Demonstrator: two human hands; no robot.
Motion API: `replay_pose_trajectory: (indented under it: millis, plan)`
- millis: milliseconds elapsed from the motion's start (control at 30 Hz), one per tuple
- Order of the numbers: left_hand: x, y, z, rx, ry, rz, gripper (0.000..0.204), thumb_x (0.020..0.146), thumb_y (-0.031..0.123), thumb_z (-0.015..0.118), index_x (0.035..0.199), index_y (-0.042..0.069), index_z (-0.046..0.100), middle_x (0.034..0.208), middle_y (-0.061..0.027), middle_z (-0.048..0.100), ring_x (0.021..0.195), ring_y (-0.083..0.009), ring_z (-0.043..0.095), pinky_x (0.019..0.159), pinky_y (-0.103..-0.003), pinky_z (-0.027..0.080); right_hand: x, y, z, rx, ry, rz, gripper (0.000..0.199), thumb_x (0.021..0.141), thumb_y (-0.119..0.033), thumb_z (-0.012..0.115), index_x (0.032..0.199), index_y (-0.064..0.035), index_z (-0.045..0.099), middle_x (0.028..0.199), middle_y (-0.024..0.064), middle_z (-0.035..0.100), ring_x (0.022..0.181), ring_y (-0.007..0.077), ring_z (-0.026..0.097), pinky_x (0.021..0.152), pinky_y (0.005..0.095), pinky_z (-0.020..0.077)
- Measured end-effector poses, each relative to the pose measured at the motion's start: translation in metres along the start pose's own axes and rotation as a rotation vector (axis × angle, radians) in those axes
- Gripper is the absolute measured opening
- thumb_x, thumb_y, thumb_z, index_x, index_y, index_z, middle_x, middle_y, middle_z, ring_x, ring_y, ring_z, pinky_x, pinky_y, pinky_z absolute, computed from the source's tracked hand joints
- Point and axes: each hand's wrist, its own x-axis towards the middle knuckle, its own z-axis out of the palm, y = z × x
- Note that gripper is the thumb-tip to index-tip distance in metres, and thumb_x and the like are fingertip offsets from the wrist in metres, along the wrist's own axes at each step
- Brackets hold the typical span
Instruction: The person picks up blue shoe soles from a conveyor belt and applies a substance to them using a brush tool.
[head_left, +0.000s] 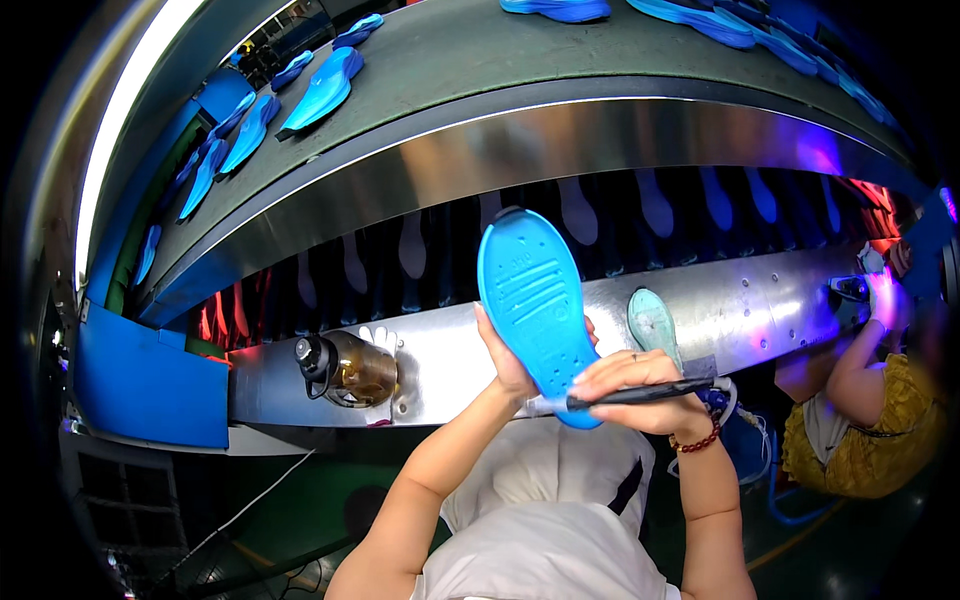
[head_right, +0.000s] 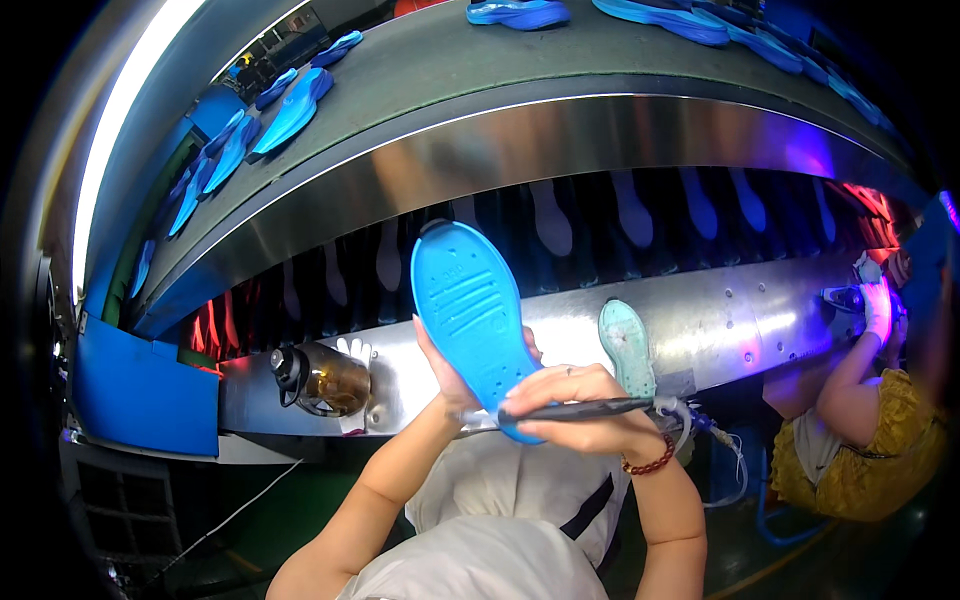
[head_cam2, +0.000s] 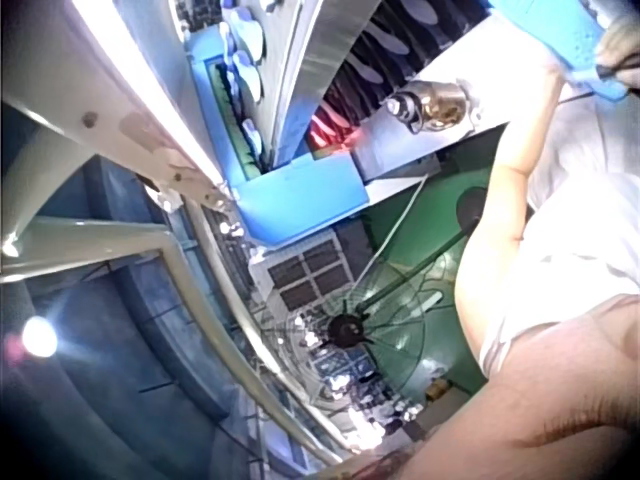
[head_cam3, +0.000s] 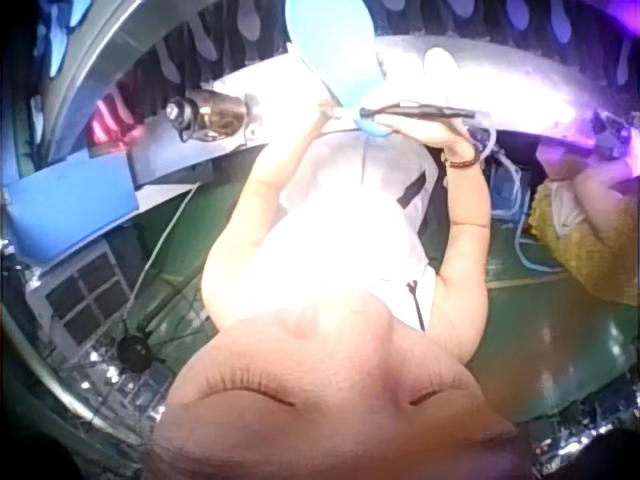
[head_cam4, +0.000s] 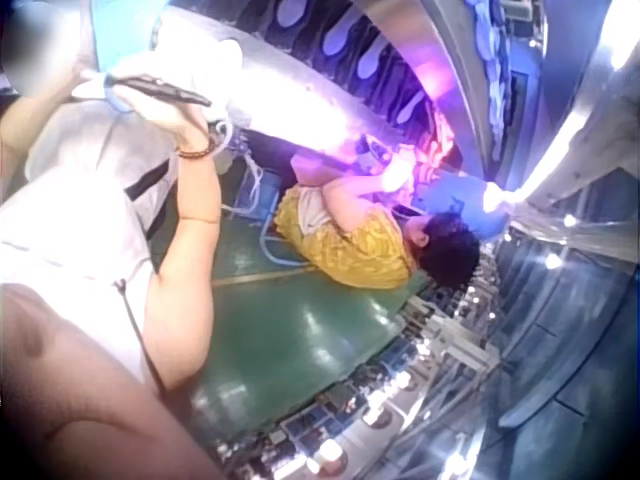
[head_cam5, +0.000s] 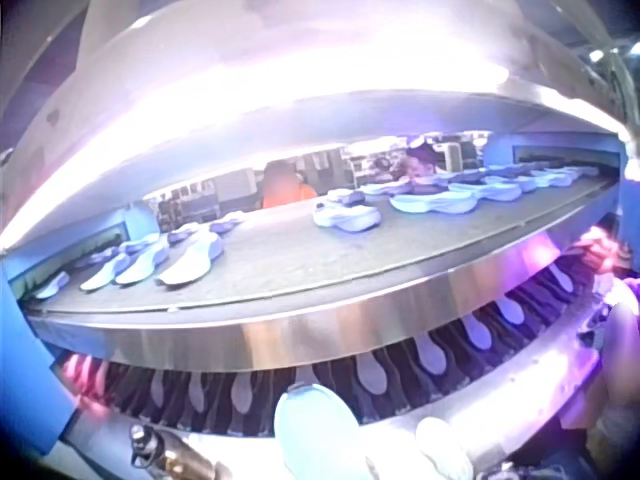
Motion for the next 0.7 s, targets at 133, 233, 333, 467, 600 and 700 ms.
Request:
replay_pose_trajectory:
  millis: [133, 233, 333, 467, 600, 700]
  plan:
    - [0.010, 0.006, 0.004, -0.001, 0.045, 0.121, 0.107, 0.061, 0.087, 0.012, 0.117, 0.002, 0.041, 0.092, -0.0214, 0.057, 0.082, -0.0304, 0.058, 0.073, -0.042, 0.049, 0.000, 0.008, -0.004, -0.288, 0.275, -0.001, 0.024, 0.062, -0.001, 0.070, 0.086, -0.0031, 0.067, 0.086, 0.0078, 0.066, 0.085, 0.0211, 0.058, 0.077, 0.0308, 0.0451]
    - [0.008, 0.015, 0.008, 0.044, 0.015, 0.191, 0.107, 0.060, 0.088, 0.011, 0.116, 0.001, 0.041, 0.091, -0.0220, 0.057, 0.079, -0.0308, 0.058, 0.071, -0.043, 0.049, -0.004, -0.004, -0.003, -0.287, 0.042, -0.044, 0.024, 0.062, -0.005, 0.073, 0.085, -0.0086, 0.069, 0.087, 0.0021, 0.067, 0.089, 0.0195, 0.055, 0.078, 0.0304, 0.0430]
    - [0.011, 0.023, 0.010, 0.024, -0.038, 0.232, 0.107, 0.060, 0.088, 0.012, 0.115, 0.001, 0.042, 0.092, -0.0226, 0.056, 0.080, -0.0309, 0.058, 0.071, -0.043, 0.049, -0.010, -0.001, -0.007, -0.081, 0.007, -0.011, 0.023, 0.062, -0.009, 0.074, 0.084, -0.0056, 0.068, 0.088, 0.0043, 0.067, 0.087, 0.0190, 0.055, 0.081, 0.0296, 0.0400]
    - [0.012, 0.027, 0.019, 0.027, 0.033, 0.226, 0.106, 0.061, 0.087, 0.011, 0.113, 0.001, 0.043, 0.090, -0.0215, 0.057, 0.077, -0.0306, 0.058, 0.068, -0.042, 0.049, -0.011, 0.004, -0.002, -0.211, 0.097, 0.049, 0.023, 0.064, -0.001, 0.071, 0.087, -0.0040, 0.067, 0.090, 0.0060, 0.066, 0.081, 0.0192, 0.058, 0.076, 0.0294, 0.0451]
    - [0.008, 0.038, 0.019, 0.004, 0.046, 0.245, 0.105, 0.062, 0.086, 0.009, 0.113, 0.001, 0.043, 0.090, -0.0210, 0.057, 0.077, -0.0308, 0.059, 0.068, -0.042, 0.050, -0.017, -0.002, -0.013, 0.081, -0.068, 0.041, 0.022, 0.066, 0.001, 0.069, 0.087, -0.0017, 0.066, 0.088, 0.0082, 0.066, 0.080, 0.0196, 0.058, 0.074, 0.0283, 0.0458]
    - [0.011, 0.039, 0.021, 0.081, 0.192, 0.251, 0.103, 0.065, 0.084, 0.007, 0.114, 0.001, 0.043, 0.091, -0.0212, 0.057, 0.078, -0.0310, 0.058, 0.069, -0.042, 0.049, -0.014, 0.013, -0.006, -0.151, 0.251, 0.088, 0.022, 0.065, 0.003, 0.068, 0.087, -0.0005, 0.066, 0.087, 0.0098, 0.065, 0.082, 0.0206, 0.059, 0.074, 0.0299, 0.0460]
